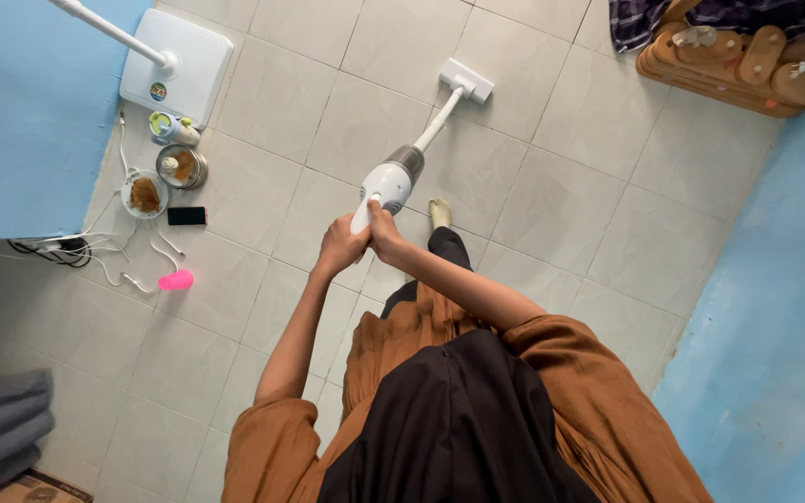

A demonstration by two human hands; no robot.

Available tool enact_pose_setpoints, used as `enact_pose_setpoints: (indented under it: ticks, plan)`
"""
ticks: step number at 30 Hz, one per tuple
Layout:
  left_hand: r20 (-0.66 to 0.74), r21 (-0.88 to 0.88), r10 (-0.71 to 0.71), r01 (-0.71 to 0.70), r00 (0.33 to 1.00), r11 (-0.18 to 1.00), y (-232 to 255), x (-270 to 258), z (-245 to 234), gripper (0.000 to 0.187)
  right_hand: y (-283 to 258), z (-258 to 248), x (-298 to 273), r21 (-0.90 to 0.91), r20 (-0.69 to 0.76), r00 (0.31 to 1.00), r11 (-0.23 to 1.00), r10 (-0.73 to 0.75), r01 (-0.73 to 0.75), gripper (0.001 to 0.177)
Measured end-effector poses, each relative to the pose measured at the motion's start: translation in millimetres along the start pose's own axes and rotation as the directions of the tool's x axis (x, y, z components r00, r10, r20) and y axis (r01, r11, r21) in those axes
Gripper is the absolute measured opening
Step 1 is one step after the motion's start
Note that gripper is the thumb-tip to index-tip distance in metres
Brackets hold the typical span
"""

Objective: The person vacuums the tiled floor using a handheld vacuum cleaner, moving the cleaner back and forth across different sections of the room.

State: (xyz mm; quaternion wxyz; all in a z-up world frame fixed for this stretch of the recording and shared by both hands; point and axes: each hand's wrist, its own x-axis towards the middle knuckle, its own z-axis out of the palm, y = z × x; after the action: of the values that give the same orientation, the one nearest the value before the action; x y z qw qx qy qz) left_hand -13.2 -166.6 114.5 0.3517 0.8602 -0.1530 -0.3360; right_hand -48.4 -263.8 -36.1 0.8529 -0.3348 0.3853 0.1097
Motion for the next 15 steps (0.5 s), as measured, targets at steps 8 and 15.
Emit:
enact_pose_setpoints:
  ticks: [8, 15]
  plan:
    - [-0.168, -0.013, -0.036, 0.034, 0.985, 0.999, 0.8, -29.0, 29.2, 0.036, 5.5, -22.6, -18.8, -0.065, 0.102, 0.995, 0.998, 0.009, -0.002, 0.061]
    - [-0.138, -0.169, -0.201, 0.177, 0.970, 0.970, 13.2, -23.5, 55.7, 0.039, -21.5, -46.5, -24.2, -0.227, 0.217, 0.976, 0.973, 0.023, 0.027, 0.059]
